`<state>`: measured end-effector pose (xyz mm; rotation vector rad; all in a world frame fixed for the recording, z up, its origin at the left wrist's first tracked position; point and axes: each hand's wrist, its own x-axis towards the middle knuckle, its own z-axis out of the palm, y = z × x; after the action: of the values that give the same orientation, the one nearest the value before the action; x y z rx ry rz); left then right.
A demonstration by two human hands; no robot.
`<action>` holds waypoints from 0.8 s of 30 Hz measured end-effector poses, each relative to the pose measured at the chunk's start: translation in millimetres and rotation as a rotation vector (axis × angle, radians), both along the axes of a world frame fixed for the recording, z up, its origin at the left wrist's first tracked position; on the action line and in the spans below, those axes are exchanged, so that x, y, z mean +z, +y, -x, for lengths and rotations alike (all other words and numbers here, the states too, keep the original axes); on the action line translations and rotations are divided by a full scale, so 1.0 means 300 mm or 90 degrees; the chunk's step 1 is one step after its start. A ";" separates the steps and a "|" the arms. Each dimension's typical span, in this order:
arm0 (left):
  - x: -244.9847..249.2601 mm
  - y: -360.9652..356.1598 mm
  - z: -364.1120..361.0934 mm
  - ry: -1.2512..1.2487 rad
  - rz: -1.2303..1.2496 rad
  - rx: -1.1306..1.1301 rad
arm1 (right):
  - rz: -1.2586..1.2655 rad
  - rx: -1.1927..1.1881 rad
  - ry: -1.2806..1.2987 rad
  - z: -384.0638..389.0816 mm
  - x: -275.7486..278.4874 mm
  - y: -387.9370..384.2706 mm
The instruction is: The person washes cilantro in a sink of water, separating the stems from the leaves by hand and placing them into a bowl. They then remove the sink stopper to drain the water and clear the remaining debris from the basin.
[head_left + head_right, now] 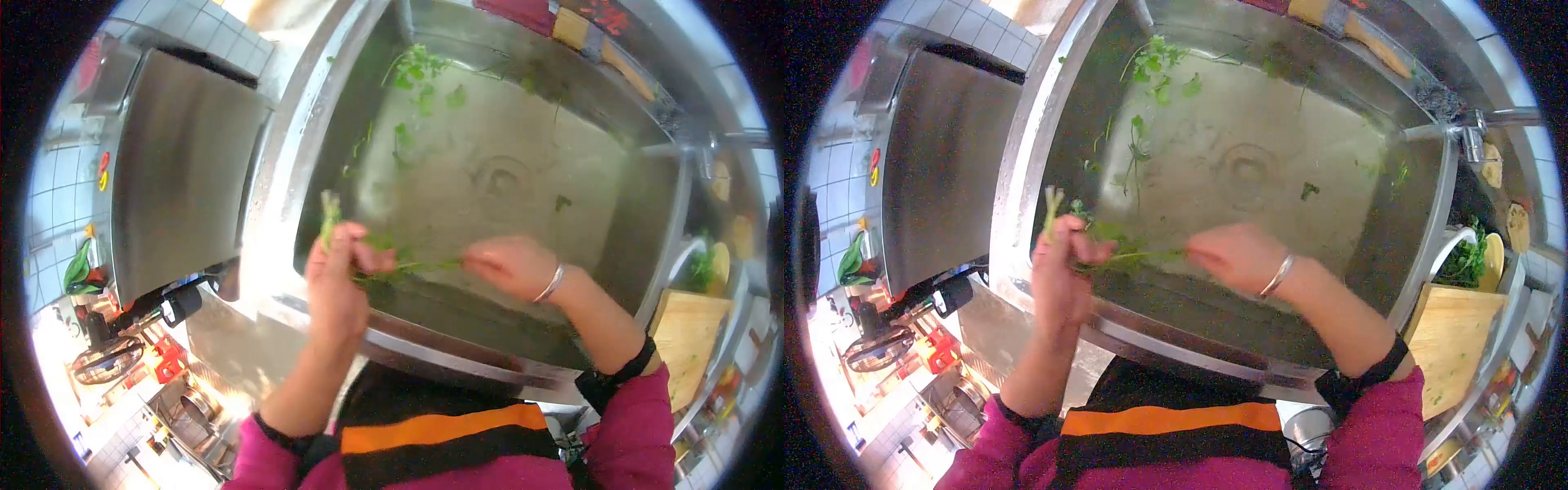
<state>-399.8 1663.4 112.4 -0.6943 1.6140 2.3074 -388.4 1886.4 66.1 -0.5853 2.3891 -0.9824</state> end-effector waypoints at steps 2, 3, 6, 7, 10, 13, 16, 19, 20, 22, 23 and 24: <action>0.072 -0.081 0.025 -0.022 0.001 0.036 | -0.129 0.008 -0.052 0.059 -0.015 0.023; 0.076 -0.097 0.031 -0.002 0.029 0.029 | -0.224 0.090 0.064 0.095 -0.019 0.016; 0.084 -0.106 0.034 -0.092 -0.065 0.053 | -0.271 0.157 0.349 0.146 -0.055 -0.038; 0.079 -0.108 0.033 -0.092 -0.062 0.057 | -0.147 0.127 0.479 0.179 -0.066 -0.122; 0.064 -0.078 0.020 -0.171 -0.138 -0.036 | -0.144 0.229 0.538 0.240 -0.156 -0.208; 0.079 -0.059 -0.007 -0.084 -0.112 -0.015 | -0.280 0.459 0.378 0.192 -0.232 -0.215; 0.069 -0.074 -0.021 -0.153 -0.130 -0.105 | -0.266 0.455 0.321 0.095 -0.261 -0.117; 0.034 -0.087 -0.043 -0.184 -0.188 -0.133 | -0.380 0.453 0.244 0.119 -0.191 -0.069; 0.029 -0.093 -0.046 -0.201 -0.230 -0.144 | -0.510 0.548 0.123 0.135 -0.163 -0.067; 0.038 -0.098 -0.045 -0.204 -0.248 -0.175 | -0.521 0.556 0.138 0.110 -0.166 -0.025; 0.045 -0.104 -0.041 -0.207 -0.264 -0.207 | -0.531 0.563 0.155 0.091 -0.170 -0.004; 0.054 -0.123 -0.036 -0.214 -0.261 -0.206 | -0.524 0.564 0.151 0.071 -0.169 0.011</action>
<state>-389.0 1626.5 128.6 -0.6250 0.9831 2.0564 -409.8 1889.6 15.5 -1.2631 2.0646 0.4419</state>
